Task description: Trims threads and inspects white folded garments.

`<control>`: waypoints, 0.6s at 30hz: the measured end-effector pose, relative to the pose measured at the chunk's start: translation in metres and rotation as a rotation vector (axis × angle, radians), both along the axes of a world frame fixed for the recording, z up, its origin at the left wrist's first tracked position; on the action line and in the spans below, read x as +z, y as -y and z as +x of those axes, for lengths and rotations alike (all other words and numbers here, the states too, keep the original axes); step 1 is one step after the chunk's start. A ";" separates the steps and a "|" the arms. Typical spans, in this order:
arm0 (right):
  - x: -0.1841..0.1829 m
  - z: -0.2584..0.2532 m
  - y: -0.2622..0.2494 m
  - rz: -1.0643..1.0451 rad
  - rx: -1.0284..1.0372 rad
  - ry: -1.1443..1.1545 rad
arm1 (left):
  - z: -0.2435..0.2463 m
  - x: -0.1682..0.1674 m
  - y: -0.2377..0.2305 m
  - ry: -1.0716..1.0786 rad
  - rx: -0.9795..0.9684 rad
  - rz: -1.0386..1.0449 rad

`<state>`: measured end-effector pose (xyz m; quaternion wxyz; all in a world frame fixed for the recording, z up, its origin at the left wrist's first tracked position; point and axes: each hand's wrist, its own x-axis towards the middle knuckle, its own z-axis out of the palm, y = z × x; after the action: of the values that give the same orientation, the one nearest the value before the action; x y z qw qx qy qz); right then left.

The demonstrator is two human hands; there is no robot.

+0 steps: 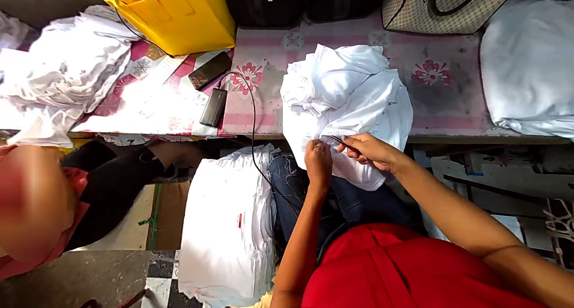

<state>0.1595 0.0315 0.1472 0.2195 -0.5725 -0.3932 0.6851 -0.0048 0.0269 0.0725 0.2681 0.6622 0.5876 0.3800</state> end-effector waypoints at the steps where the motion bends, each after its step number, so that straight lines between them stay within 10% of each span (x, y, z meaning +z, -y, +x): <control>1: 0.000 0.001 -0.001 -0.018 -0.001 -0.003 | -0.005 0.000 0.000 0.080 -0.005 -0.030; 8: -0.002 0.012 -0.011 -0.141 0.140 -0.020 | -0.024 0.007 0.015 0.701 0.007 -0.341; 18: 0.014 0.006 -0.024 -0.096 0.236 0.112 | -0.027 0.006 0.017 0.570 -0.076 -0.204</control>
<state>0.1657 0.0556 0.1611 0.0873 -0.5696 -0.4361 0.6912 -0.0318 0.0104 0.0790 0.5013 0.5200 0.4985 0.4794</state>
